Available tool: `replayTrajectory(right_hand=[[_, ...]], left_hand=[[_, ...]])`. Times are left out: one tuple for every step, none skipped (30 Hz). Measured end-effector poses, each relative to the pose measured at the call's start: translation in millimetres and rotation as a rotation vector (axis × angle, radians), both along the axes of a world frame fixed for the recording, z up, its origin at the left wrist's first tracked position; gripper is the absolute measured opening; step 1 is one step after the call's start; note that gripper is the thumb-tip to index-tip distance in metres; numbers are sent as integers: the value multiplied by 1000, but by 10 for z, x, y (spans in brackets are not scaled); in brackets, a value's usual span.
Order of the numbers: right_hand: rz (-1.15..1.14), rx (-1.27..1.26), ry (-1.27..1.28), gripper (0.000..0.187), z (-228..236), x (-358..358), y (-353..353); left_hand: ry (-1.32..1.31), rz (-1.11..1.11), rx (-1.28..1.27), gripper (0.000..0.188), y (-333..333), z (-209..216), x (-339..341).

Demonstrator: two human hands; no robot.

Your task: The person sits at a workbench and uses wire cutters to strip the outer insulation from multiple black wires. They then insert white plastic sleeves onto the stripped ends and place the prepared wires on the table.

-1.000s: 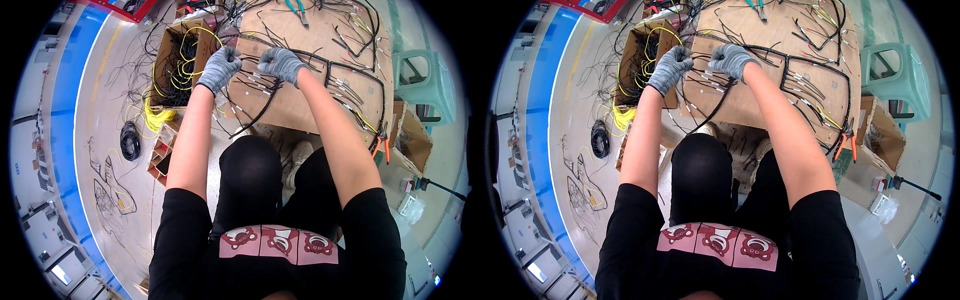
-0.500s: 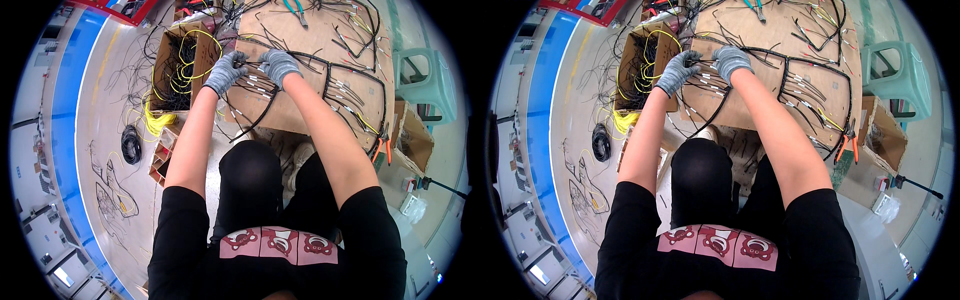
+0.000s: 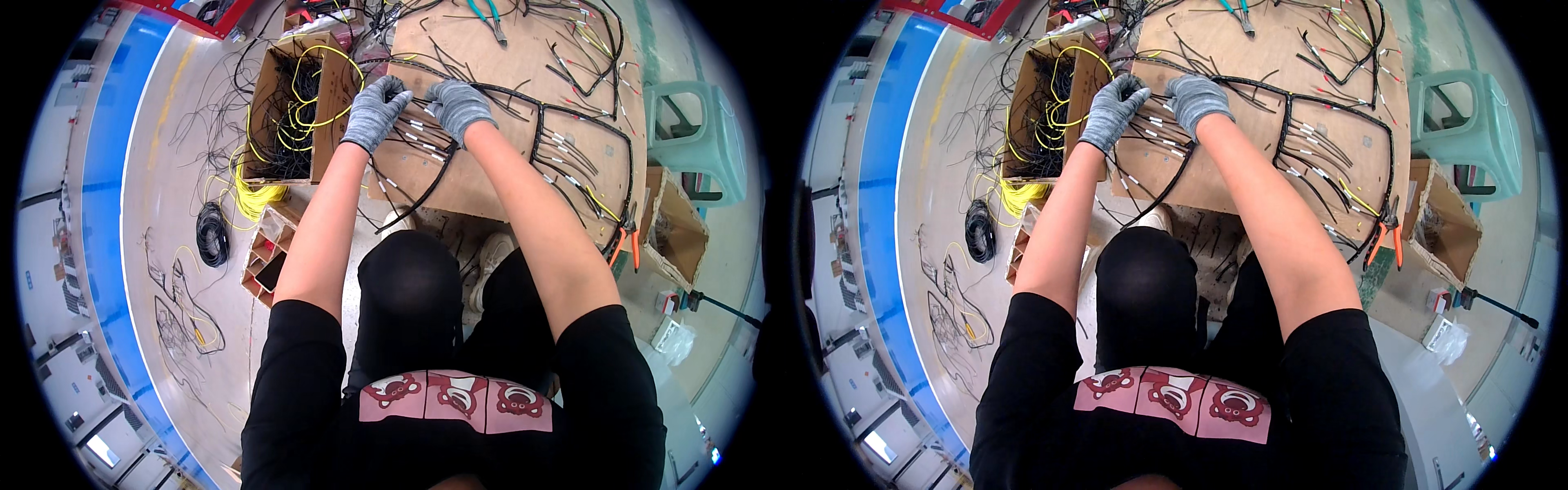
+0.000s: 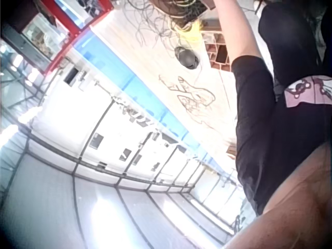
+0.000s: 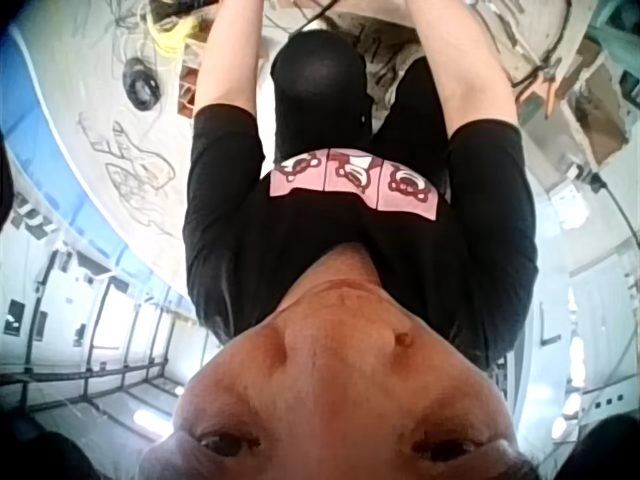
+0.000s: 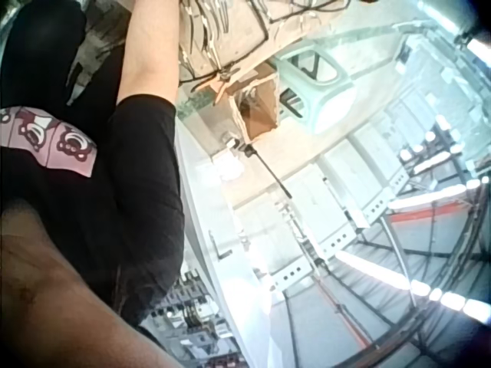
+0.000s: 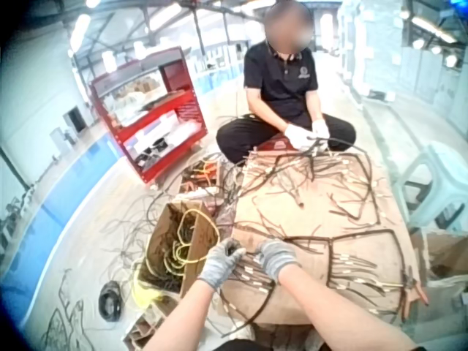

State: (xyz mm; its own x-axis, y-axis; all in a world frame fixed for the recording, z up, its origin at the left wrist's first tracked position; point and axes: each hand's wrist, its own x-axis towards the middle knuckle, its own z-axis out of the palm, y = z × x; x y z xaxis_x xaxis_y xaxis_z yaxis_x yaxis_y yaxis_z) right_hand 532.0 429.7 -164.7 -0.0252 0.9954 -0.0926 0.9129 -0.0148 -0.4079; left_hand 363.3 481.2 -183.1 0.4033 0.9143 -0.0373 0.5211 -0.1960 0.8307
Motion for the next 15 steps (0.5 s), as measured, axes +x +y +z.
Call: replayTrajectory(right_hand=[[9,3,-3,21,9,-7,0],[14,5,-6,21,8,-1,-8],[8,33,2,21,4,1,-20],[2,61,10,21,-2,-1,-38],[-5,89,17,21,-1,4,-53],[-6,88,18,21,3,12,-63],[-6,87,19,20,7,21,-70],[-3,86,20,20,12,15,-71],[-7,68,21,19,17,9,-74],[-11,50,22,19,22,4,-77],[-17,33,23,18,32,0,-77],[-16,24,31,18,42,-5,-77],[-14,16,39,18,53,-9,-76],[-15,6,46,17,54,-4,-79],[-22,16,44,17,47,-3,-78]], left_hand=[[-56,15,-47,20,21,-31,-15],[-112,26,-94,19,26,-26,-9],[-169,38,-143,18,27,-21,-5],[-320,58,-229,16,20,-19,-11],[-470,78,-315,15,-12,41,-8],[-621,97,-401,14,-30,78,-4],[-551,67,-422,12,-11,78,-14],[-481,39,-441,12,30,77,-55],[-410,12,-459,12,68,74,-88],[-313,10,-446,12,93,57,-107],[-380,-27,-461,12,97,44,-129],[-446,-64,-476,12,97,31,-152],[-511,-101,-490,12,103,22,-180],[-400,-161,-453,17,91,101,-200],[-506,-188,-494,20,91,77,-219]])
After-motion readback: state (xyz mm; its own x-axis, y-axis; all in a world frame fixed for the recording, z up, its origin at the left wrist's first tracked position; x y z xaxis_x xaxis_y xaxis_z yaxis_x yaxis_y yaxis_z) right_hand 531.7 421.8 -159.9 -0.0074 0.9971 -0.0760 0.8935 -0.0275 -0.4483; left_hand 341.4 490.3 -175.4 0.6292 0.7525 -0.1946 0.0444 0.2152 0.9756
